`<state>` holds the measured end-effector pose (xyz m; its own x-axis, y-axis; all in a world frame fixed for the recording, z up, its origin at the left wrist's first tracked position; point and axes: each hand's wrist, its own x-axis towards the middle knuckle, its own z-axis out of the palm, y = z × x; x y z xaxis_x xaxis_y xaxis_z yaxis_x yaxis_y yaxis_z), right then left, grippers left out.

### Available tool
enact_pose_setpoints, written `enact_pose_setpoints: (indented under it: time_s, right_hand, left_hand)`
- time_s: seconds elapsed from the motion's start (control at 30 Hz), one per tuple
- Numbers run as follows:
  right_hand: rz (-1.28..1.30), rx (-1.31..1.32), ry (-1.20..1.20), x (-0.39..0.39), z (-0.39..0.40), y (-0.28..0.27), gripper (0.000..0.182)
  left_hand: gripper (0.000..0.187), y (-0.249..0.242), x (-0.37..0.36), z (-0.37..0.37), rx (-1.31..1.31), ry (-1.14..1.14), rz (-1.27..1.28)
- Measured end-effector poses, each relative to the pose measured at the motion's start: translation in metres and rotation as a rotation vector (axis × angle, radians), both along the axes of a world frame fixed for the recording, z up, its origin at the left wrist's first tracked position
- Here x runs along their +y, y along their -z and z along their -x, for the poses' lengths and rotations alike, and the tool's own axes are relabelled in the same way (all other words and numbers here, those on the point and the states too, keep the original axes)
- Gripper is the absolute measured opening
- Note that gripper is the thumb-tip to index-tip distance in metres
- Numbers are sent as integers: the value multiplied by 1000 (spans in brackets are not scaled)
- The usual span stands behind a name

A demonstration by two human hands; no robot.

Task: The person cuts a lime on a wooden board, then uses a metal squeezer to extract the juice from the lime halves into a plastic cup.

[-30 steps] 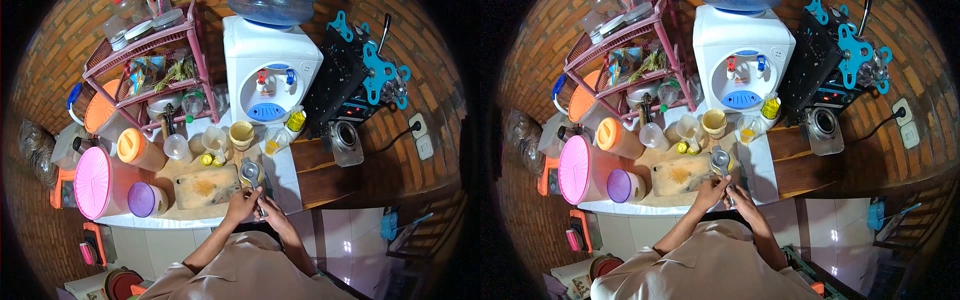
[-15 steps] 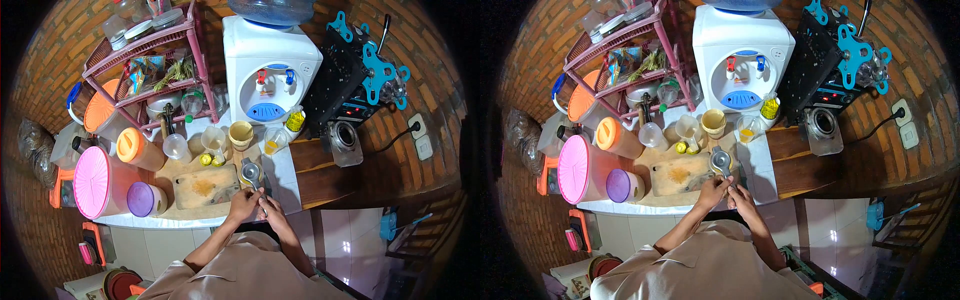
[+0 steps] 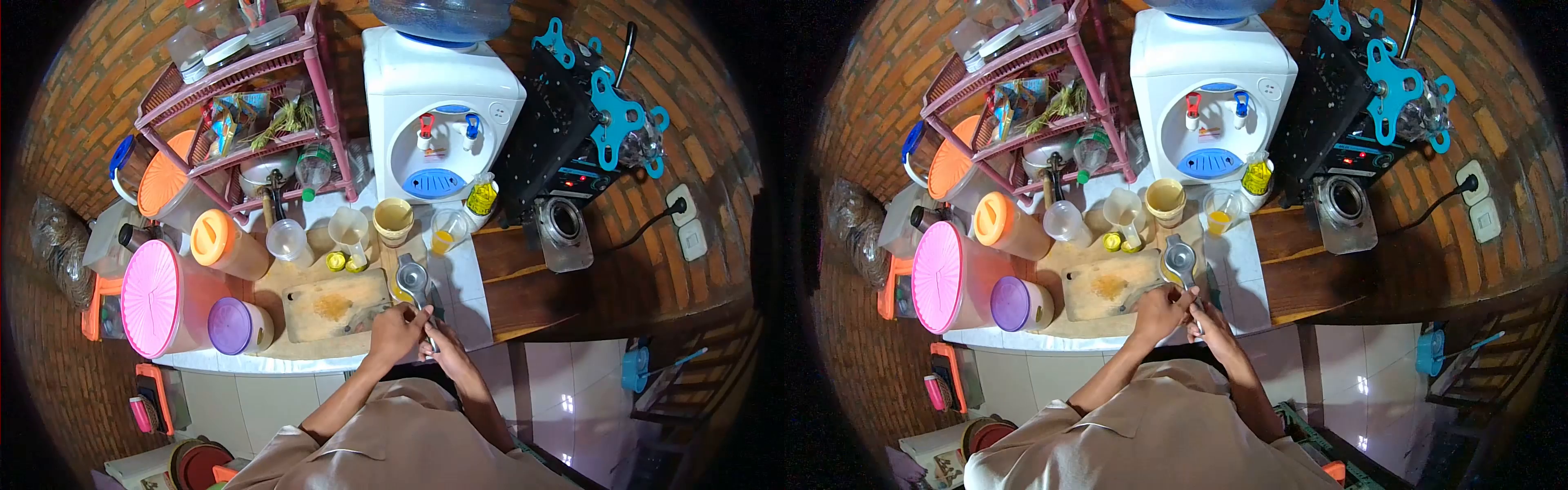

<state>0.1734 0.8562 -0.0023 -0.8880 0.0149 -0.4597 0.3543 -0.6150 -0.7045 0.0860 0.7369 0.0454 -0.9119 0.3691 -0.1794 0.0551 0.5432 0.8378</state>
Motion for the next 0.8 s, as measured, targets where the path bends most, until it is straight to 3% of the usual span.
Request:
enact_pose_setpoints:
  time_s: [0.07,0.2,0.33,0.43,0.5,0.8]
  right_hand:
    - [137,7,-33,4,-1,5,24]
    - [175,55,-71,5,1,0,27]
    - [-30,40,-73,3,5,-9,30]
    - [-148,59,-85,0,6,-13,29]
    - [-193,73,-74,-1,4,-15,29]
    - [-205,17,-11,2,-4,-4,21]
  left_hand:
    - [45,2,1,0,-43,-24,-56]
    - [42,-6,2,1,-175,-69,-189]
    - [41,3,3,-4,1,-186,-121]
    - [40,15,-3,0,-188,-122,-234]
    - [35,29,-3,2,-502,-41,-390]
    - [35,26,3,-1,-350,-13,-236]
